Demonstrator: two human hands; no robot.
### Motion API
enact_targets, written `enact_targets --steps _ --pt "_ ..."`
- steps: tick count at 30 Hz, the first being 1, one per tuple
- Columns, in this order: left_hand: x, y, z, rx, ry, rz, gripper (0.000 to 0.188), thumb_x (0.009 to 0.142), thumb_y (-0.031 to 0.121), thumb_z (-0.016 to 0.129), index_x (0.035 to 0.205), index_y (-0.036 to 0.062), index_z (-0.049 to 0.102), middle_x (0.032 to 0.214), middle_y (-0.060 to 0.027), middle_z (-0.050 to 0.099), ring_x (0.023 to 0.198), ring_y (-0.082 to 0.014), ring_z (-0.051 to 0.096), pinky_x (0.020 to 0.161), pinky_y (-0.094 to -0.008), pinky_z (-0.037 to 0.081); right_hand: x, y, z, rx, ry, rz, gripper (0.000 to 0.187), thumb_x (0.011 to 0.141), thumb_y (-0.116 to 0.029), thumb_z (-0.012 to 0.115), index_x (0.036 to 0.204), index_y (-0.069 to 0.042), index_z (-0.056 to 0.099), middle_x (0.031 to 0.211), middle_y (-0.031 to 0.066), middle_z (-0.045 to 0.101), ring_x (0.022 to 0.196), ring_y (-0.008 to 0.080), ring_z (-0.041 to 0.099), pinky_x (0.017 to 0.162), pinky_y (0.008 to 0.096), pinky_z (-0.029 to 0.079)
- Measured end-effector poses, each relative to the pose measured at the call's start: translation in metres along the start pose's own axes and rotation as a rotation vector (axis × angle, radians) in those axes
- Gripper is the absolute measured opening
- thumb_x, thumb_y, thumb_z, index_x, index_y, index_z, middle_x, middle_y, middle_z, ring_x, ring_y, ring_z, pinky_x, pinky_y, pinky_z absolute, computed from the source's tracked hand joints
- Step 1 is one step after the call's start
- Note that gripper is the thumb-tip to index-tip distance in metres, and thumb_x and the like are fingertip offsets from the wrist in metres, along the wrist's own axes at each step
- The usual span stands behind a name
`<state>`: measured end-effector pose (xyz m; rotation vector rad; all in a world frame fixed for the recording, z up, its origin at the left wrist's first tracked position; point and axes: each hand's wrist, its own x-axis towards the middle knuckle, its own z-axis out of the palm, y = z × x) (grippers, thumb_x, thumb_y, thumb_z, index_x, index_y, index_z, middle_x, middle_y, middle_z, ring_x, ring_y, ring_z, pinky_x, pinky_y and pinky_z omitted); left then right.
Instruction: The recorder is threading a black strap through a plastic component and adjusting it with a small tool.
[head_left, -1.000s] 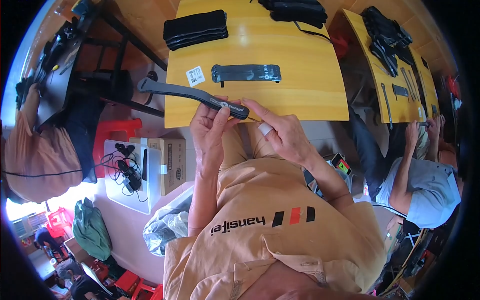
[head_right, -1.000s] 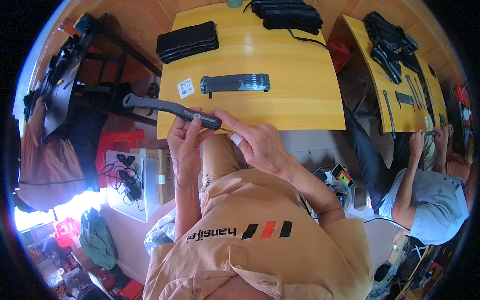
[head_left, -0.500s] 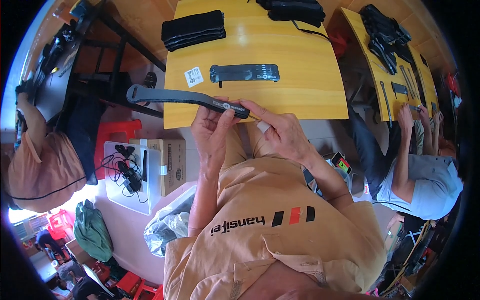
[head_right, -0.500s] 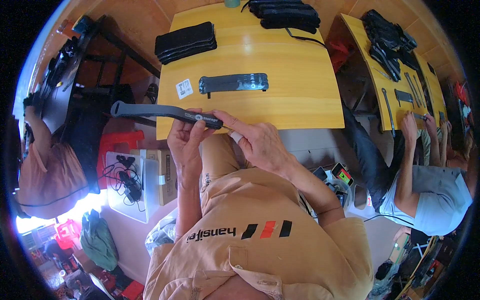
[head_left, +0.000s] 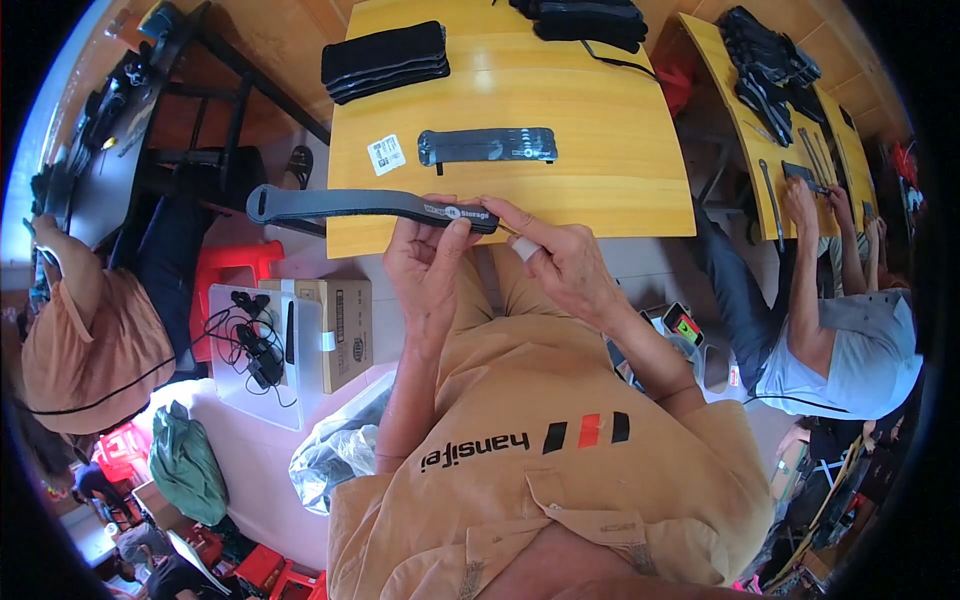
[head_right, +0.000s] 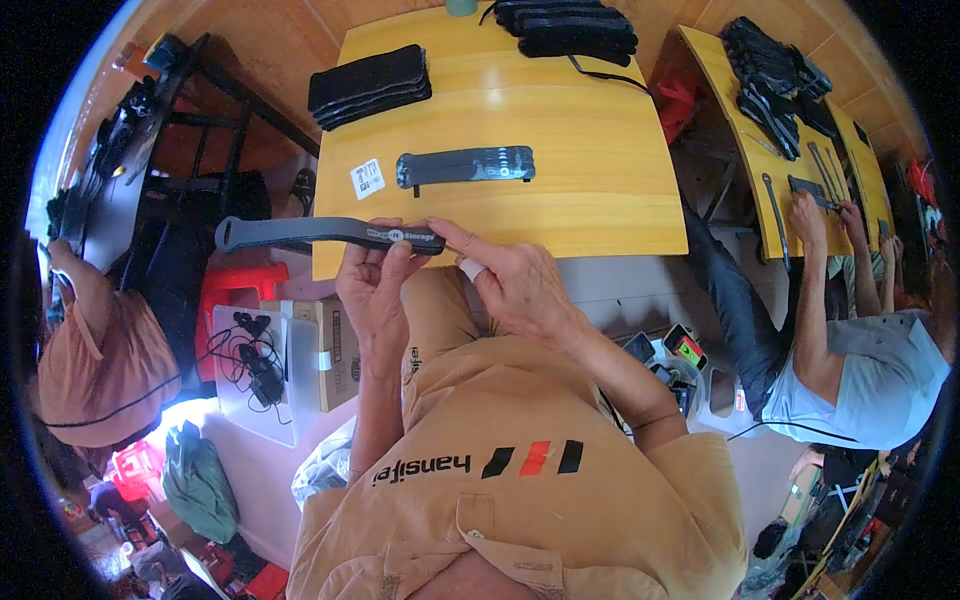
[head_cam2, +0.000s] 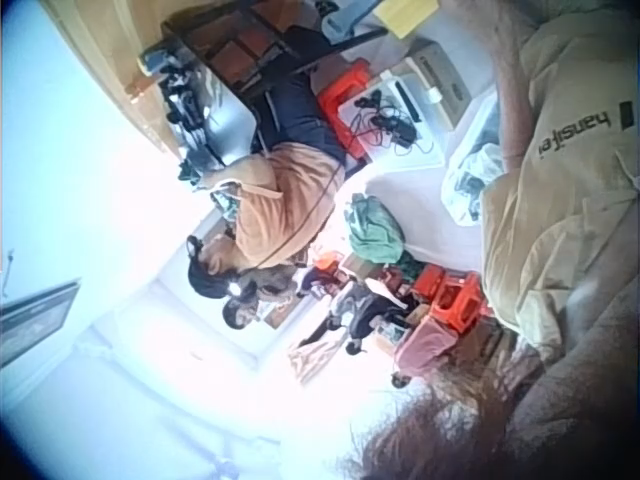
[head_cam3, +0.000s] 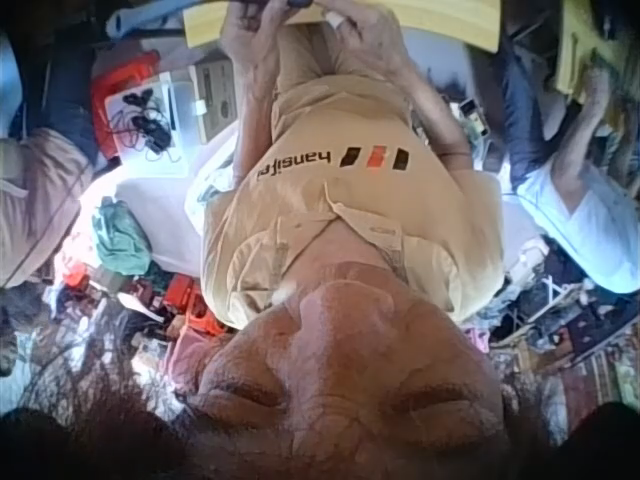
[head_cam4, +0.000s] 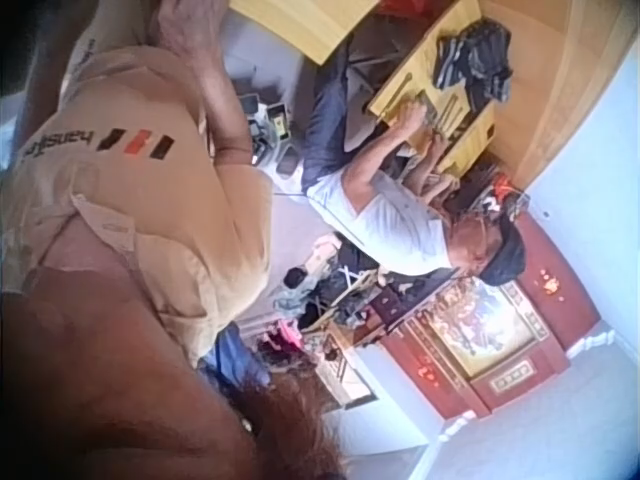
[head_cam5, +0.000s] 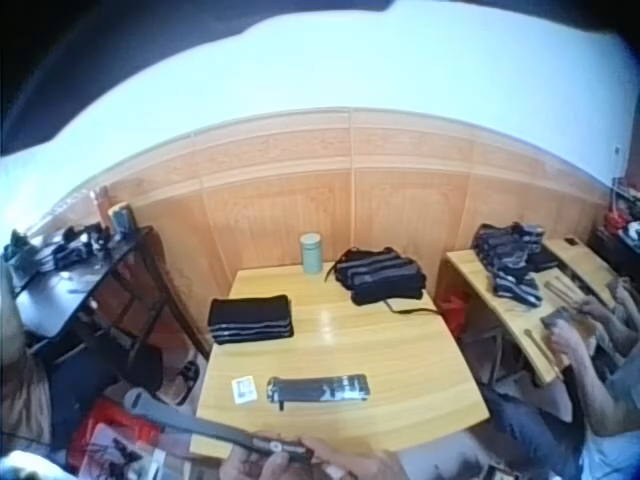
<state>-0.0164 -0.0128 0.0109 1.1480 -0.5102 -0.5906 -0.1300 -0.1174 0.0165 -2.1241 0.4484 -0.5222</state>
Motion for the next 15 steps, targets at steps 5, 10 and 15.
enact_targets --steps 5,10,15 --pt "0.003 0.001 -0.001 -0.036 0.023 -0.015 0.02 0.084 0.004 0.054 0.102 -0.0019 0.05 0.092 -0.0122 0.061 0.084 -0.0162 0.061 0.073 -0.0267 0.053 0.001 -0.004 -0.002 0.013 -0.002 0.085 0.048 0.075 0.0 0.049 0.119 -0.018 0.051 0.076 0.0188 0.058 0.061 0.0343 0.057 0.053 0.0393 0.045" --pt "0.004 0.004 -0.005 -0.029 0.011 -0.049 0.02 0.083 0.004 0.055 0.101 -0.0023 0.05 0.089 -0.0091 0.06 0.082 -0.0146 0.06 0.073 -0.0257 0.052 0.004 -0.004 -0.002 -0.009 0.038 -0.115 0.044 0.073 0.002 0.049 0.113 -0.015 0.056 0.087 0.014 0.062 0.069 0.0319 0.06 0.059 0.0371 0.049" --pt "0.005 0.0 -0.007 -0.024 -0.009 -0.09 0.02 0.083 0.004 0.056 0.101 -0.0025 0.05 0.088 -0.0074 0.059 0.081 -0.0132 0.059 0.071 -0.0243 0.052 0.001 0.008 0.006 0.042 0.041 -0.088 0.045 0.071 0.004 0.048 0.112 -0.013 0.057 0.084 0.0147 0.062 0.067 0.0312 0.06 0.059 0.0366 0.049"
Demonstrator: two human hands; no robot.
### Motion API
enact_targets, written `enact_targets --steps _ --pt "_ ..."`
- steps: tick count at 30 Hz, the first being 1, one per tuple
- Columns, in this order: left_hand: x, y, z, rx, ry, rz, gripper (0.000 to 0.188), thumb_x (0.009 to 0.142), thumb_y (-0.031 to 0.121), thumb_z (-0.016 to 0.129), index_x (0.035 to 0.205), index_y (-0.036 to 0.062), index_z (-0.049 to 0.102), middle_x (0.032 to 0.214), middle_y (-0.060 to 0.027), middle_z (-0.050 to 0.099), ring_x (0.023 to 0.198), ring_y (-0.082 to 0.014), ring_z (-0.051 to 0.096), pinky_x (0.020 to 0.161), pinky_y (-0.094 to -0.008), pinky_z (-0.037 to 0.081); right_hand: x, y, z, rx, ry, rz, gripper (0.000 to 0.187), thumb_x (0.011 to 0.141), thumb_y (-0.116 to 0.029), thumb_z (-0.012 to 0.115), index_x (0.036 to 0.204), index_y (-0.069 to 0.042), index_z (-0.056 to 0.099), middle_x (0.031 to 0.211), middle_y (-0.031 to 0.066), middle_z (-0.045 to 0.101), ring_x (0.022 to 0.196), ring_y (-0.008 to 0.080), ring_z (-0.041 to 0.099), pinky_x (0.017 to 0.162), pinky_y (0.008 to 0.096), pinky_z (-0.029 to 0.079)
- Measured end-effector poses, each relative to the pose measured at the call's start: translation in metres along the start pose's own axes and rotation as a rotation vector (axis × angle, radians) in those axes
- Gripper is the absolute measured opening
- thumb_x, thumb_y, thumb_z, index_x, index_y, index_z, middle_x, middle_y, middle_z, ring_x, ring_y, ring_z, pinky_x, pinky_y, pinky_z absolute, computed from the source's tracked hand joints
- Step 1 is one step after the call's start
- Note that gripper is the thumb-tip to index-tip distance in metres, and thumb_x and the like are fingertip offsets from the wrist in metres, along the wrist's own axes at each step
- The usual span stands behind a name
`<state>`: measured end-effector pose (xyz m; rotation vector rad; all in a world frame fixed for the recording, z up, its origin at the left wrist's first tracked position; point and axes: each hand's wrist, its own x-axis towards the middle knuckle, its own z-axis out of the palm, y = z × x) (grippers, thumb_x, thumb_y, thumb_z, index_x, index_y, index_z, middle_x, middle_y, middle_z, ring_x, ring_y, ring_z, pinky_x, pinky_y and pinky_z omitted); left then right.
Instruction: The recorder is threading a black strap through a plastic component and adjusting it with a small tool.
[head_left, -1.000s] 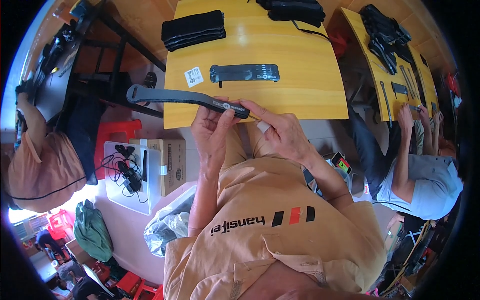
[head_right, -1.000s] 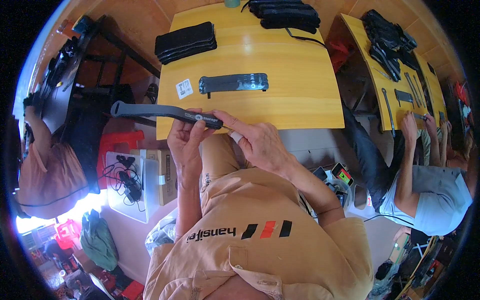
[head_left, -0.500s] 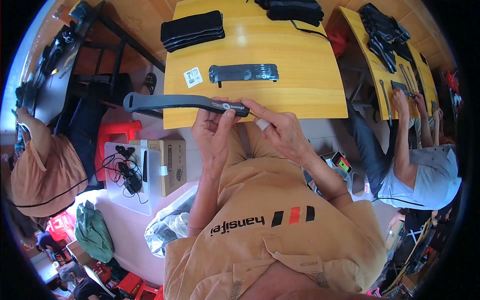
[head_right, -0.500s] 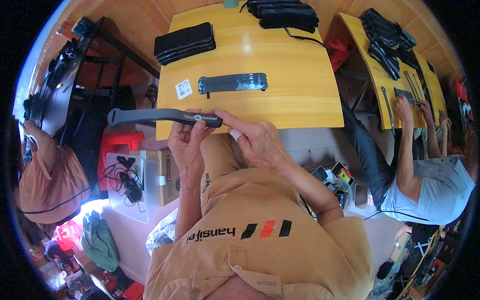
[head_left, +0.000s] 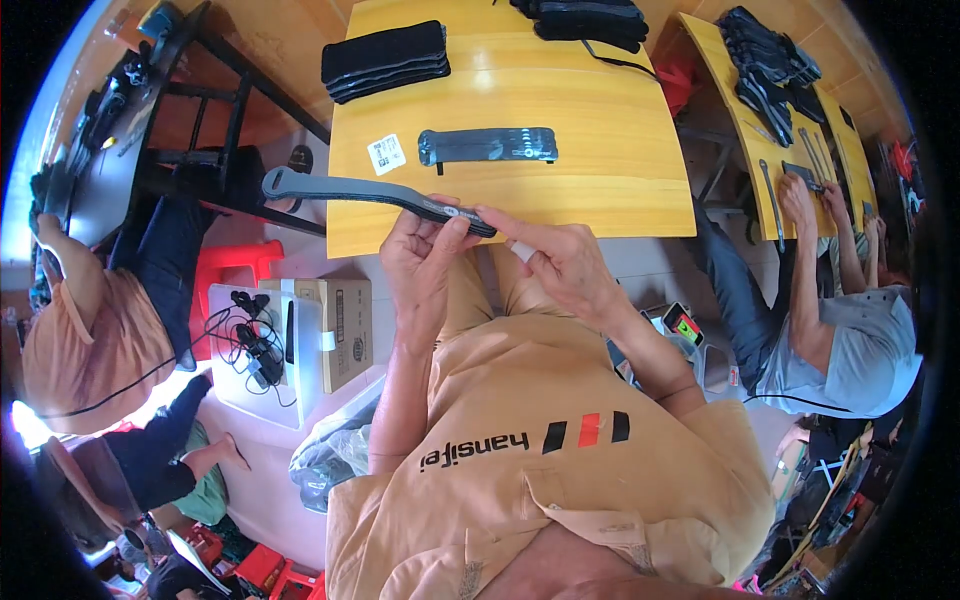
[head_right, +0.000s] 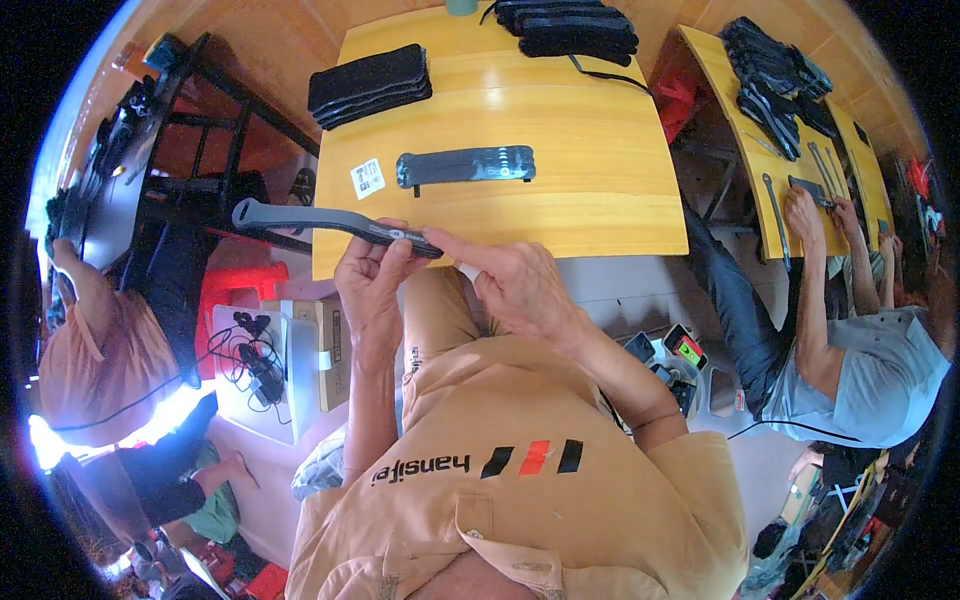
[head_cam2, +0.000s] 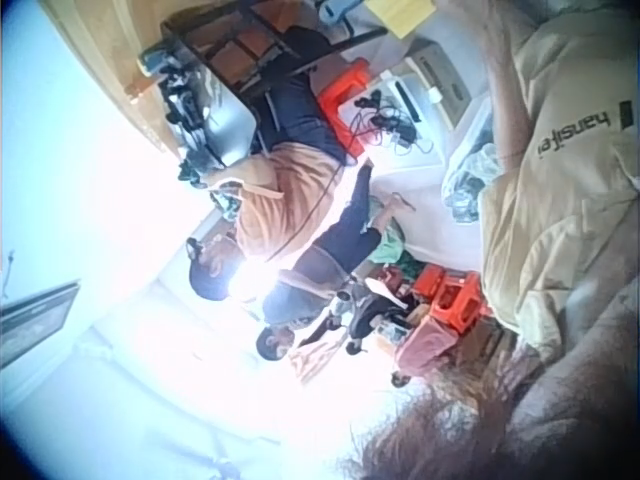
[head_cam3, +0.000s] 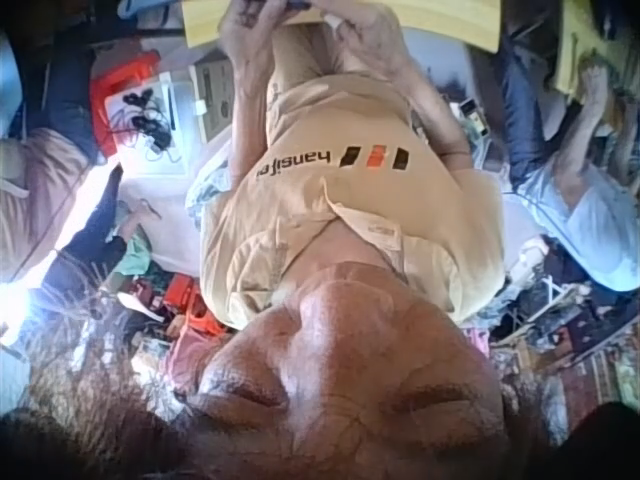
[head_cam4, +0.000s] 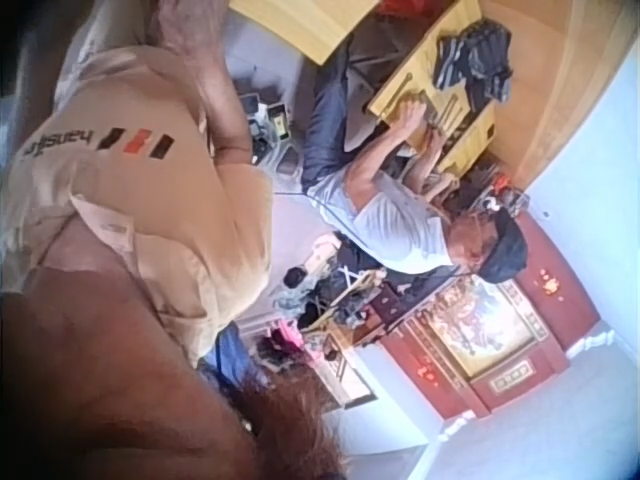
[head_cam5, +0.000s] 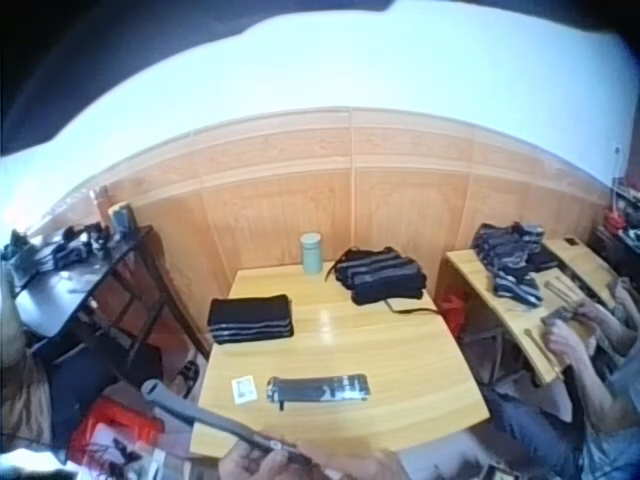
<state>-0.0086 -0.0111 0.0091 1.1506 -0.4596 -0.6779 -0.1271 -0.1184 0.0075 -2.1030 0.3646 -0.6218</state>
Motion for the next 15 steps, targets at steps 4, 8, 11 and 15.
enact_targets --steps 4,8,11,15 --pt "0.003 -0.003 -0.004 0.03 0.008 -0.053 0.019 0.083 0.005 0.056 0.1 -0.0024 0.051 0.086 -0.0072 0.059 0.079 -0.0127 0.059 0.07 -0.0239 0.052 0.0 -0.001 0.002 0.115 -0.08 0.147 0.048 0.069 0.007 0.045 0.111 -0.013 0.058 0.079 0.0174 0.059 0.063 0.0298 0.06 0.056 0.0356 0.048" --pt "0.008 -0.006 -0.009 -0.012 0.007 -0.138 0.02 0.085 0.011 0.055 0.098 -0.0026 0.053 0.084 -0.0083 0.06 0.075 -0.0125 0.06 0.067 -0.0231 0.052 0.003 0.0 0.009 0.111 -0.087 0.151 0.051 0.069 0.006 0.044 0.112 -0.015 0.057 0.076 0.0181 0.058 0.06 0.0305 0.059 0.054 0.0352 0.047" --pt "0.002 -0.005 -0.003 0.178 0.03 -0.207 0.021 0.085 0.017 0.056 0.092 -0.0034 0.057 0.077 -0.0087 0.062 0.066 -0.0117 0.06 0.06 -0.0216 0.051 0.005 -0.003 0.014 0.148 -0.01 0.069 0.048 0.07 0.005 0.045 0.111 -0.017 0.058 0.074 0.0168 0.058 0.058 0.0318 0.057 0.053 0.036 0.046" --pt "-0.005 -0.008 -0.011 0.326 0.035 -0.216 0.024 0.084 0.02 0.058 0.085 -0.0039 0.06 0.07 -0.0086 0.062 0.059 -0.0112 0.059 0.054 -0.0203 0.048 0.003 -0.001 0.017 -0.023 -0.003 0.024 0.043 0.072 0.002 0.046 0.108 -0.016 0.059 0.072 0.0168 0.058 0.06 0.0329 0.056 0.054 0.0379 0.046"
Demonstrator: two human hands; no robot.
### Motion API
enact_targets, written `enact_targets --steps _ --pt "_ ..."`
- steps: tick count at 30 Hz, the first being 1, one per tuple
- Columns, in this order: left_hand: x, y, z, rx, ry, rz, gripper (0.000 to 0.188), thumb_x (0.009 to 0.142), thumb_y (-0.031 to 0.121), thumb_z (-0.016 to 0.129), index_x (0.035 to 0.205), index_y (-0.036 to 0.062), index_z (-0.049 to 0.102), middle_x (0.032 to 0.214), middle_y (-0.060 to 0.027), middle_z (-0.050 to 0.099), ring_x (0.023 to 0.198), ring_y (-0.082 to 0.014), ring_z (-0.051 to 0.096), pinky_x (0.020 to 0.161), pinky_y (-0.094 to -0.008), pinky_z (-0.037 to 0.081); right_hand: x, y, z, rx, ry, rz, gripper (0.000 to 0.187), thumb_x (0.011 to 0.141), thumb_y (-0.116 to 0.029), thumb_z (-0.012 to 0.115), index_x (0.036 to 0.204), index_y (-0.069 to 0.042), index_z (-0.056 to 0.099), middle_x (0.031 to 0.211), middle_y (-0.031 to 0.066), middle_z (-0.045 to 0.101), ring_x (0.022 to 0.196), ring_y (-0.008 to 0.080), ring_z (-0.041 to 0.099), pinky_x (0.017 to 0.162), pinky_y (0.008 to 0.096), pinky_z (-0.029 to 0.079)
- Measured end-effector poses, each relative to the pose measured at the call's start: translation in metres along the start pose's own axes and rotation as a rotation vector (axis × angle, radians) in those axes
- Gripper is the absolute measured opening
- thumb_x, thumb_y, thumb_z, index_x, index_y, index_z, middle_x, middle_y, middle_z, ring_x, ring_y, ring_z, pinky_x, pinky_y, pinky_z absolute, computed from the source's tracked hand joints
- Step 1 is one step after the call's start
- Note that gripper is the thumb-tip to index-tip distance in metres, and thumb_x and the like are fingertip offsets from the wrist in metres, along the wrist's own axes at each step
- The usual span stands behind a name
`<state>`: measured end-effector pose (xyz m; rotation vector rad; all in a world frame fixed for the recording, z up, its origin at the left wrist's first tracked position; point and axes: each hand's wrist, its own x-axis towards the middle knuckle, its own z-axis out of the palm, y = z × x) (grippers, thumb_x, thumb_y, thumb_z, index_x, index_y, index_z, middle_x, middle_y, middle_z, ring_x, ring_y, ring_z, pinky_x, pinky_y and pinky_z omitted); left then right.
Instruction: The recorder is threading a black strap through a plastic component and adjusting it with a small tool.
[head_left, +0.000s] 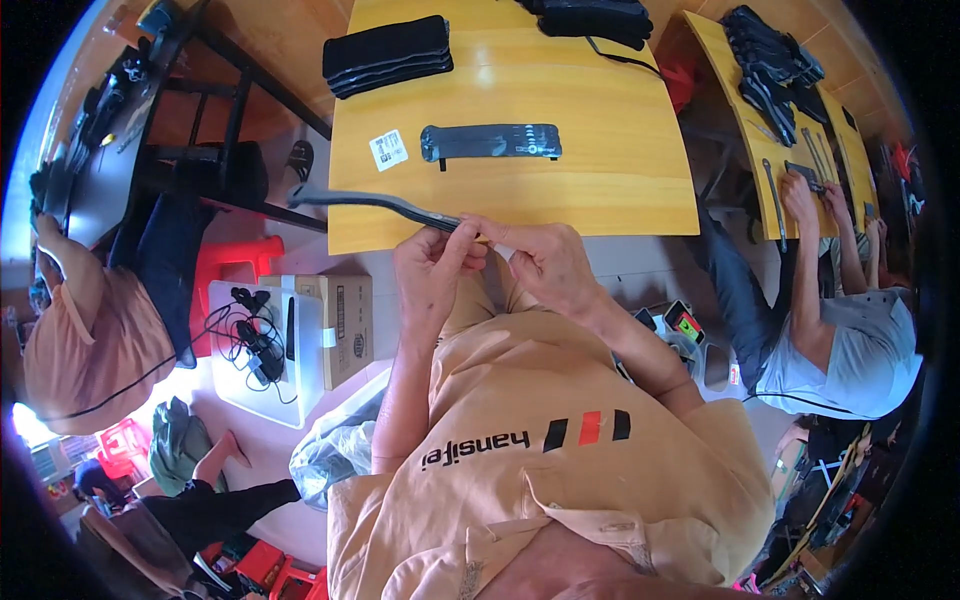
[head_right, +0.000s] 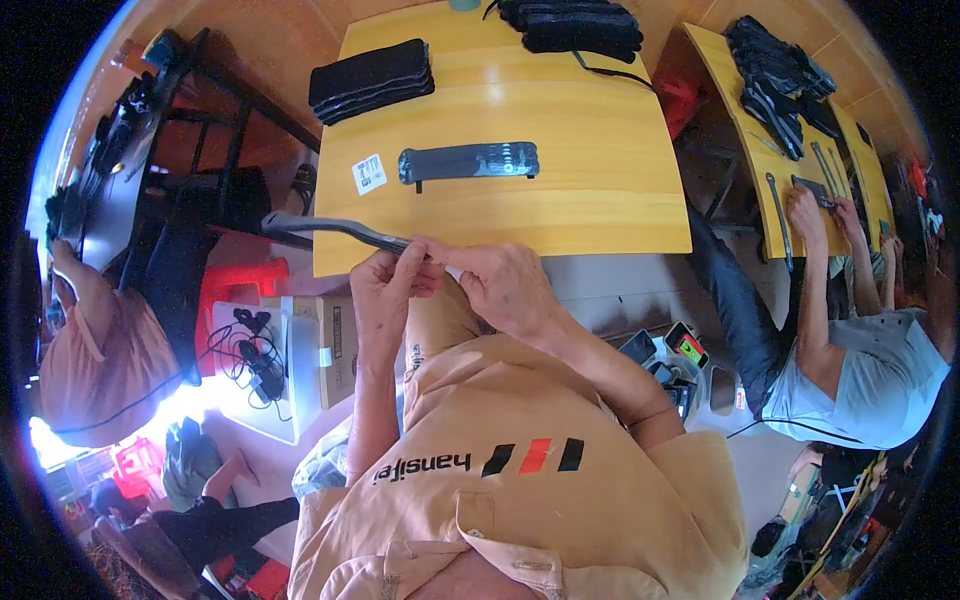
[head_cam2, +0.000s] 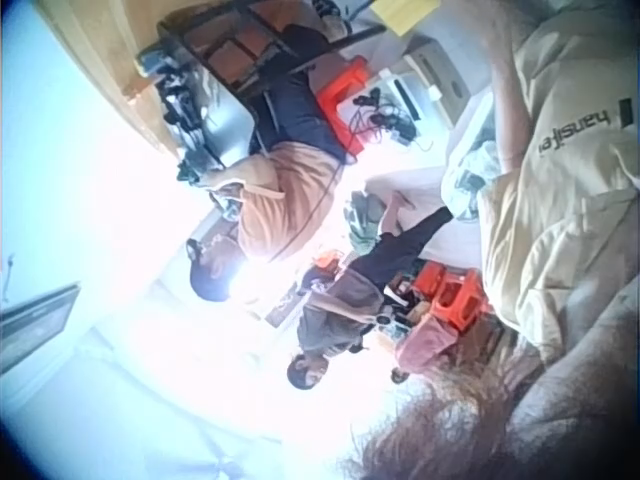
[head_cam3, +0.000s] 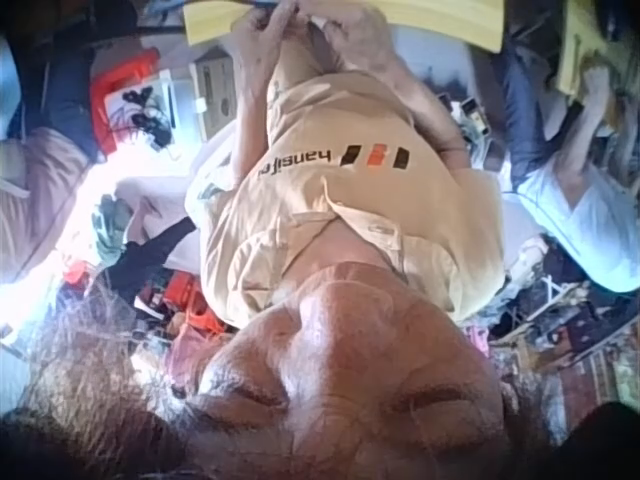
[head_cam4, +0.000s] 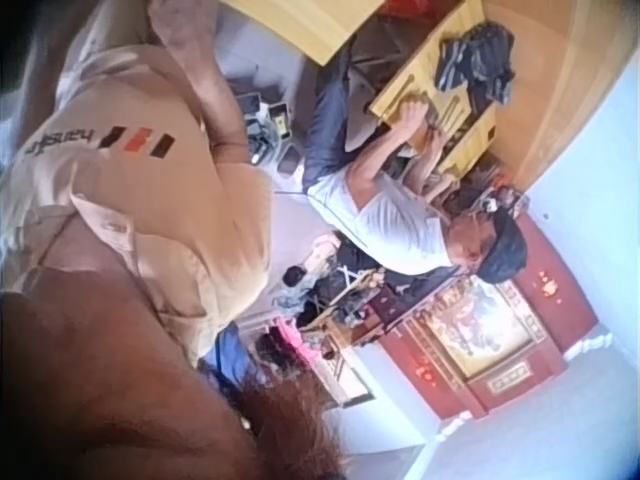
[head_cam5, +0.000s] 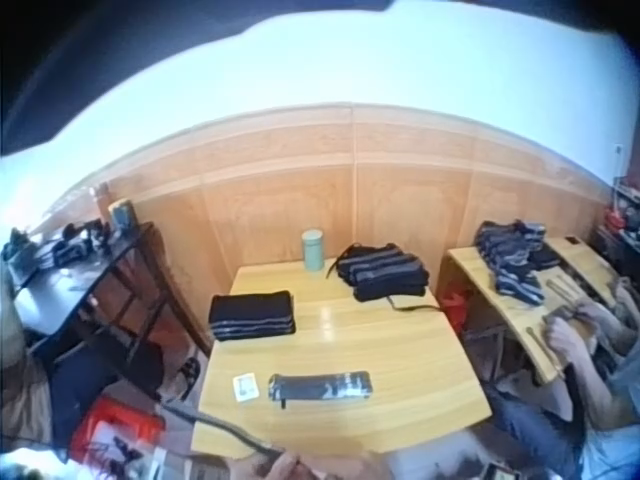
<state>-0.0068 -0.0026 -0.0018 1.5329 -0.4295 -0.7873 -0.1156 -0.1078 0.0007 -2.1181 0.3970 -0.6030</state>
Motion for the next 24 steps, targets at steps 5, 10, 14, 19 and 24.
enact_targets --steps 5,10,14,19,24 --pt "-0.001 -0.002 -0.001 -0.017 -0.029 0.015 0.025 0.085 0.021 0.057 0.081 -0.003 0.061 0.067 -0.0088 0.062 0.056 -0.0112 0.059 0.051 -0.0198 0.047 0.0 0.001 0.004 0.002 -0.007 0.03 0.041 0.073 0.002 0.047 0.108 -0.016 0.06 0.072 0.0172 0.058 0.062 0.0332 0.057 0.055 0.0386 0.046" --pt "-0.003 -0.003 -0.003 -0.053 -0.065 0.049 0.024 0.086 0.02 0.056 0.078 -0.0025 0.06 0.061 -0.0057 0.058 0.05 -0.009 0.055 0.045 -0.0188 0.043 -0.003 0.018 0.015 0.269 0.058 -0.04 0.039 0.075 0.0 0.048 0.111 -0.012 0.058 0.07 0.0135 0.061 0.049 0.0228 0.053 0.048 0.0289 0.042" --pt "-0.004 -0.002 -0.001 -0.045 -0.038 0.12 0.024 0.086 0.02 0.055 0.077 -0.0021 0.06 0.056 -0.0025 0.054 0.046 -0.0063 0.049 0.041 -0.0177 0.04 -0.006 0.019 0.01 0.759 -0.108 0.258 0.032 0.083 0.001 0.045 0.113 -0.001 0.055 0.078 0.0049 0.062 0.064 0.0098 0.056 0.057 0.0209 0.044" --pt "-0.002 -0.004 0.003 -0.077 -0.002 0.128 0.026 0.085 0.02 0.056 0.069 -0.0004 0.057 0.05 -0.0029 0.051 0.04 -0.0069 0.045 0.037 -0.0178 0.034 -0.001 0.001 -0.011 1.216 -0.337 0.635 0.032 0.087 -0.008 0.047 0.119 -0.003 0.051 0.065 -0.0019 0.048 0.05 -0.0001 0.032 0.044 0.0138 0.025" --pt "0.0 -0.003 0.001 -0.016 -0.009 0.117 0.027 0.085 0.021 0.056 0.068 0.0006 0.057 0.049 -0.0018 0.049 0.04 -0.0055 0.044 0.037 -0.0168 0.033 -0.005 0.012 0.013 0.619 -0.071 0.153 0.034 0.084 -0.004 0.045 0.117 -0.003 0.052 0.07 0.0012 0.057 0.052 0.0071 0.045 0.048 0.0209 0.036"
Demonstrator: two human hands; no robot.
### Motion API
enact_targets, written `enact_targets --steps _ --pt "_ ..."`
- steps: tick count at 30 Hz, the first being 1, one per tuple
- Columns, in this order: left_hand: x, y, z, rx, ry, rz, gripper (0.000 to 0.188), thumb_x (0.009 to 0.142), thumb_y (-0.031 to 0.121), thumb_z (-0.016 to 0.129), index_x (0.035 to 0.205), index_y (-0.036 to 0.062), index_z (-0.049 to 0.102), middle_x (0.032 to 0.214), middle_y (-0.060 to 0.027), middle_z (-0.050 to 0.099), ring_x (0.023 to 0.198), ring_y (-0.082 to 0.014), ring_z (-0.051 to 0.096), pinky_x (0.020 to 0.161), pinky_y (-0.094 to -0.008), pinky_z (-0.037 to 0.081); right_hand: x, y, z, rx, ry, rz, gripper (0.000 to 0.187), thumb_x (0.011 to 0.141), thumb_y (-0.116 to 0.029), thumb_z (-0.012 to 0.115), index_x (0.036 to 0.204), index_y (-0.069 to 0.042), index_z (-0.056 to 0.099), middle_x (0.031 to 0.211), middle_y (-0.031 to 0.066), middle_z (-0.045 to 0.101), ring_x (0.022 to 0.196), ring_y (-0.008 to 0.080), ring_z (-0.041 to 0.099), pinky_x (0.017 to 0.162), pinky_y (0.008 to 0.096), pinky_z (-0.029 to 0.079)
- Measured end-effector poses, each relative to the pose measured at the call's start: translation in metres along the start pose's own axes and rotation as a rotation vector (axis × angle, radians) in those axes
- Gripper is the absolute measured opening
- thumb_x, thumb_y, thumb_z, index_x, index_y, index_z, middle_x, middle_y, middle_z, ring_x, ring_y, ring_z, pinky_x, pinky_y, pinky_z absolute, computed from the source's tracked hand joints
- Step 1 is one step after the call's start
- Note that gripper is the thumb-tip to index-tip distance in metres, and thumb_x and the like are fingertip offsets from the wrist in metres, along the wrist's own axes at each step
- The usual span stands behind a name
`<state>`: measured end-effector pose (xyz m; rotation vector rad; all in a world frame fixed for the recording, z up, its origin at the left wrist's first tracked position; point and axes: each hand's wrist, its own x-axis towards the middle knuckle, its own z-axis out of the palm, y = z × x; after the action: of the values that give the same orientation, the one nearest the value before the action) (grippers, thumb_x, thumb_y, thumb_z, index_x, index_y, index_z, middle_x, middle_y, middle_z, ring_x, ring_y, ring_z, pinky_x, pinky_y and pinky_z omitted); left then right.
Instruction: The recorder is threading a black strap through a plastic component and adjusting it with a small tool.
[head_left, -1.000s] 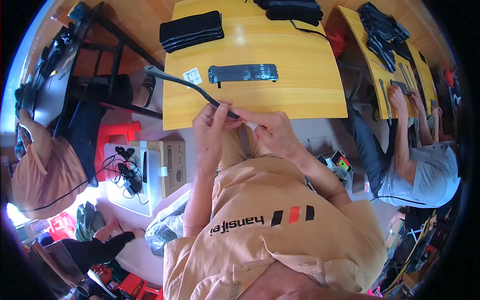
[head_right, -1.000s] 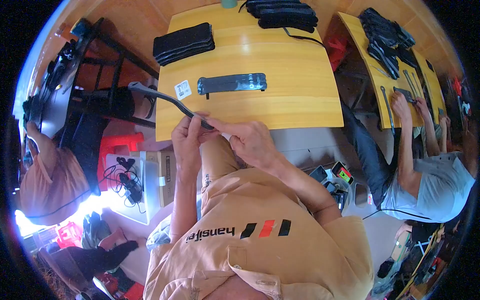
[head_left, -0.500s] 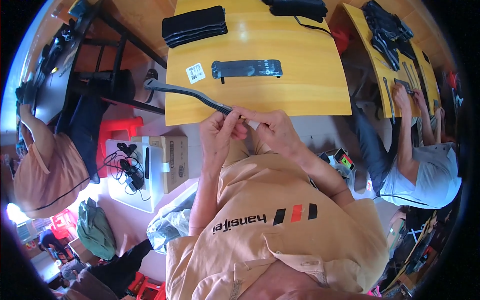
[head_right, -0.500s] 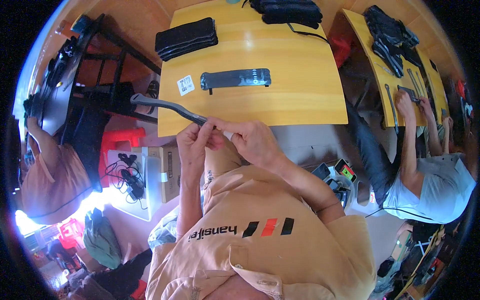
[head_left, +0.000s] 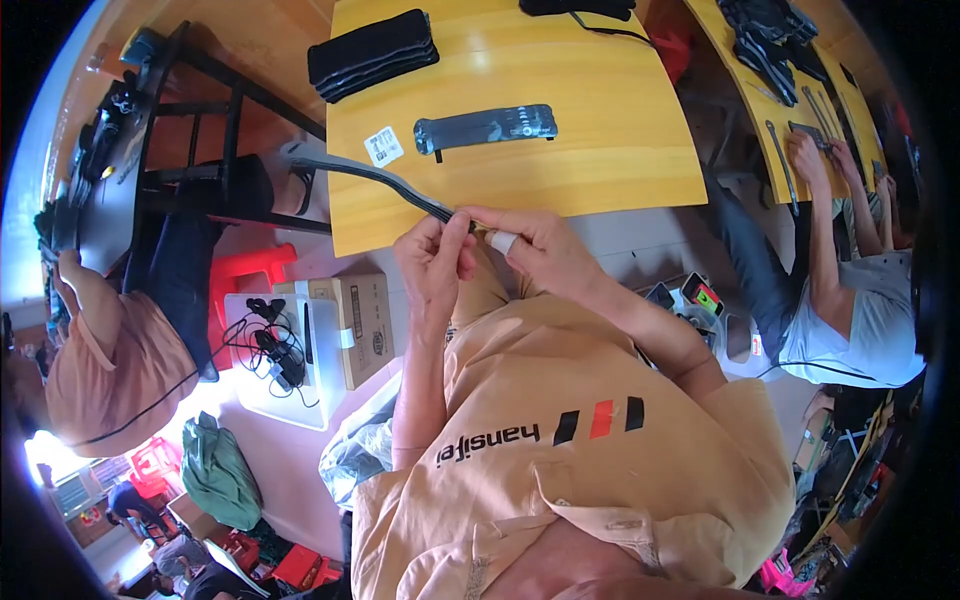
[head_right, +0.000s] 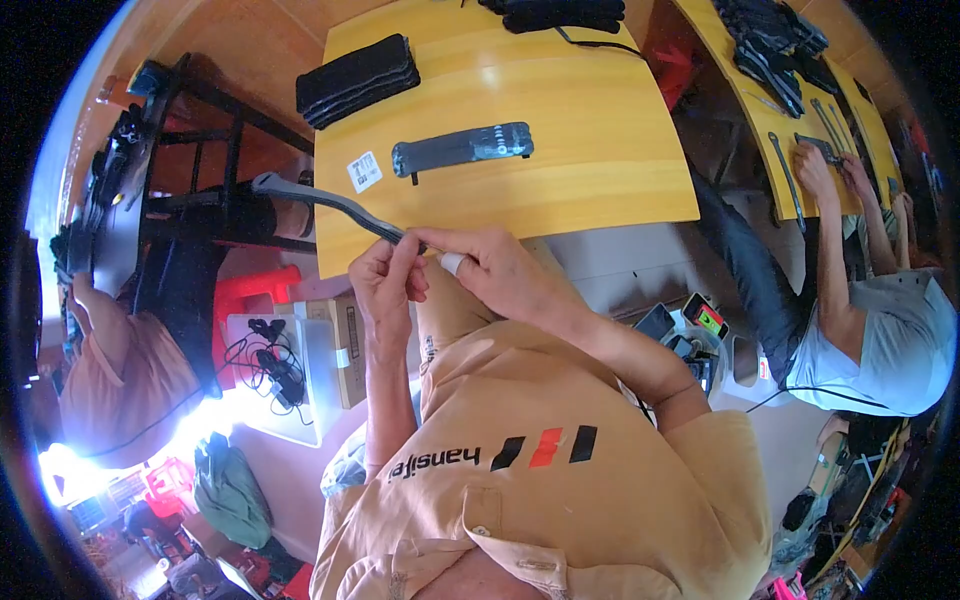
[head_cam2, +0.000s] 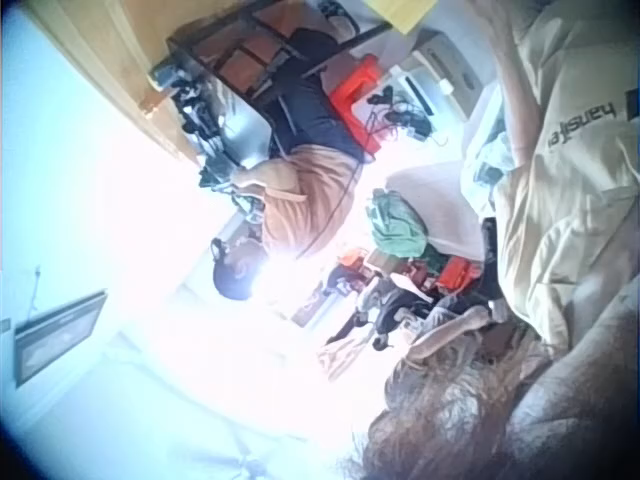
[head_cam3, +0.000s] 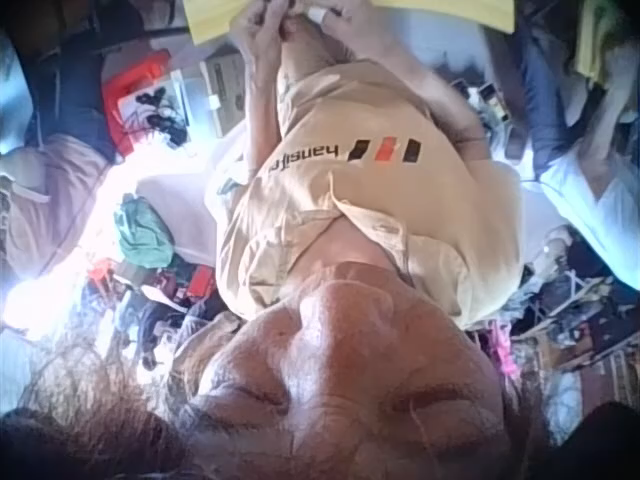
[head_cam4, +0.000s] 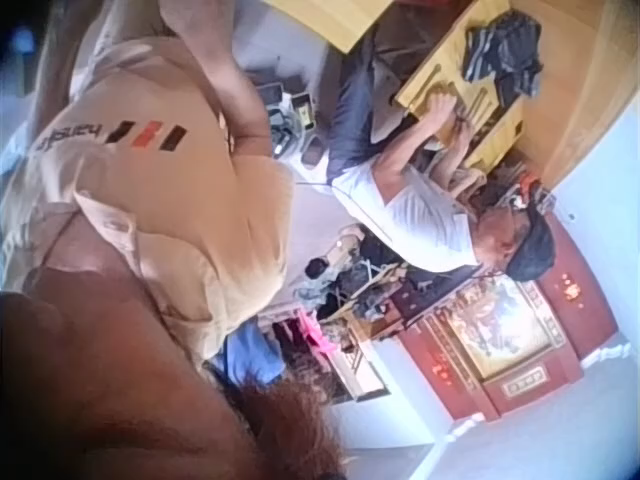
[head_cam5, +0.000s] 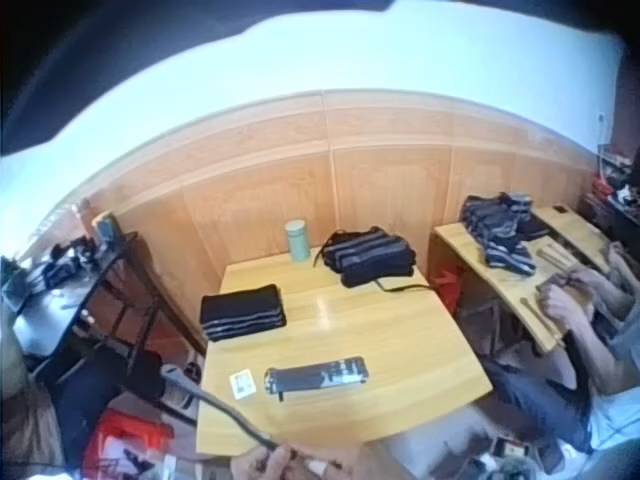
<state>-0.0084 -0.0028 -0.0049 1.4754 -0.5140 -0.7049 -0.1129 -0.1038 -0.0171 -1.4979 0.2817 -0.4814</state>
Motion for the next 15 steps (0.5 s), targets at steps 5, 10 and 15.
enact_targets --steps 5,10,15 --pt "0.0 -0.003 -0.005 0.115 -0.079 -0.128 0.03 0.085 0.022 0.056 0.065 0.0 0.054 0.05 -0.0019 0.049 0.041 -0.0057 0.044 0.037 -0.0183 0.034 -0.006 -0.02 -0.002 -0.504 -0.025 0.044 0.037 0.08 0.002 0.041 0.115 -0.004 0.054 0.083 0.0041 0.064 0.062 0.0129 0.055 0.058 0.0281 0.044" --pt "-0.003 0.002 -0.002 0.167 -0.068 -0.078 0.03 0.085 0.022 0.055 0.065 0.0 0.054 0.05 -0.0013 0.048 0.041 -0.0055 0.043 0.037 -0.0187 0.034 -0.006 0.004 0.0 -0.149 0.004 0.006 0.035 0.084 -0.003 0.042 0.117 -0.007 0.053 0.061 -0.0016 0.053 0.047 0.0073 0.042 0.044 0.021 0.035" --pt "-0.004 0.003 0.004 0.228 -0.059 -0.01 0.031 0.085 0.023 0.055 0.065 0.0001 0.054 0.05 -0.0009 0.048 0.041 -0.0051 0.043 0.037 -0.0185 0.032 -0.007 -0.014 -0.007 0.549 -0.102 0.488 0.036 0.087 -0.008 0.041 0.122 -0.008 0.049 0.051 -0.0085 0.034 0.04 0.001 0.024 0.037 0.0167 0.02"
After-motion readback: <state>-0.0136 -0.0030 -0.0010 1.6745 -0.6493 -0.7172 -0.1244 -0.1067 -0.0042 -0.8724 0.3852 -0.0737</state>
